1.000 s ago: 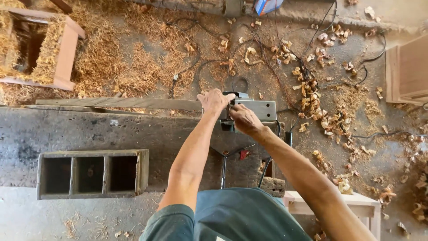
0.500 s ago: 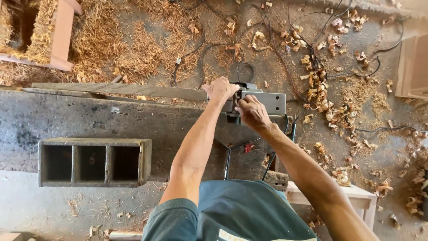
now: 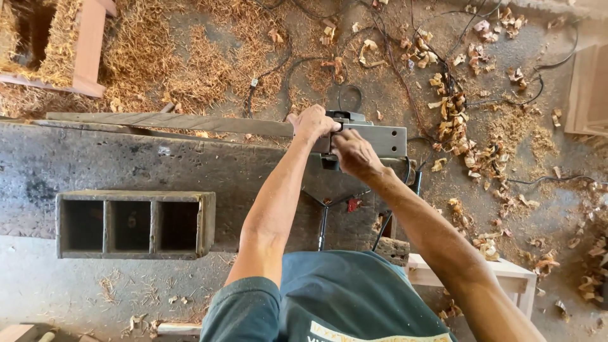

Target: The recorder adjusts an electric hand planer and uses it to smooth a wooden beam in a workshop.

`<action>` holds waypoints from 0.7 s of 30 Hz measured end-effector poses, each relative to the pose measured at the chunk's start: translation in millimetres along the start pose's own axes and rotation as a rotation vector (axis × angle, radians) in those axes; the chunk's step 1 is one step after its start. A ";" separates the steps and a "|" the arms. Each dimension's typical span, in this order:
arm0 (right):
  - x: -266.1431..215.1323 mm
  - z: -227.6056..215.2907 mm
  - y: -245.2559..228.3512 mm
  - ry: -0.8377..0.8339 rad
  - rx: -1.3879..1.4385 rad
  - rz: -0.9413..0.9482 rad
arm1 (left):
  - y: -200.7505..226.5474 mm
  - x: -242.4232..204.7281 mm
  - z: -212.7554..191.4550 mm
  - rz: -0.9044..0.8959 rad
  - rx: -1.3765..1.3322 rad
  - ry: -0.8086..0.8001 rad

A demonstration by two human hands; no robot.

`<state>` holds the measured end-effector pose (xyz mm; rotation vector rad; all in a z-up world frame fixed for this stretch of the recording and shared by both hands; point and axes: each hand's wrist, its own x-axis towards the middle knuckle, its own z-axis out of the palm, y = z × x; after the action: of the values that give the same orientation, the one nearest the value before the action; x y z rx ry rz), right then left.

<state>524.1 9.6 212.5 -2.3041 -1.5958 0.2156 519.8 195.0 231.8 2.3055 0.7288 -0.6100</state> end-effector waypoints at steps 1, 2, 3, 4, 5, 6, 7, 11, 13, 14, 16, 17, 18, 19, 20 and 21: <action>3.7 -11.5 -7.9 0.035 0.037 0.103 | -0.6 6.5 2.3 -0.020 0.006 0.028; 7.5 -22.8 -15.7 0.070 0.074 0.205 | -1.3 13.3 4.6 -0.039 0.014 0.057; 5.4 -14.2 -11.1 0.065 0.078 0.205 | 0.3 8.7 1.9 -0.044 0.012 0.053; 3.0 -5.6 -6.4 0.067 0.024 0.148 | 2.1 4.2 -0.7 -0.052 0.008 0.031; 0.8 2.4 -0.9 0.071 -0.030 0.090 | 4.9 0.2 -3.7 -0.058 0.004 0.010; -0.5 -1.5 -1.4 0.068 -0.028 0.089 | 4.1 1.6 -0.9 -0.061 0.002 0.008; 0.3 -5.2 -1.6 0.058 0.005 0.046 | 2.8 4.0 0.1 -0.054 0.012 0.022; 2.8 -24.9 -17.0 0.112 0.111 0.158 | 4.2 -0.5 -2.0 -0.036 0.013 0.030; 3.1 -14.1 -11.0 0.095 0.075 0.179 | 2.2 7.6 4.2 -0.033 0.011 0.055; 1.6 -7.8 -9.5 0.079 0.039 0.200 | 0.2 10.1 8.9 -0.030 0.011 0.078; -0.9 0.6 -2.7 0.087 0.001 0.072 | -4.6 13.6 13.2 -0.013 0.007 0.092; -2.3 3.2 2.0 0.093 -0.042 -0.058 | -5.1 15.7 14.8 0.006 -0.002 0.108; -0.8 -3.5 -0.5 0.096 -0.045 -0.057 | -2.1 12.3 11.4 0.010 -0.001 0.110; -0.1 -8.8 -4.5 0.074 0.000 0.052 | -1.0 7.9 9.3 0.003 -0.023 0.097; 0.6 -13.8 -8.5 0.051 0.046 0.161 | -0.3 3.5 7.3 -0.004 -0.045 0.084; -0.8 -8.9 -6.6 0.051 0.046 0.161 | -0.9 5.7 8.9 -0.004 -0.045 0.084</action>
<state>520.7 9.3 223.1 -2.3840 -1.3681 0.2272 521.4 191.4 221.9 2.2998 0.7792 -0.4961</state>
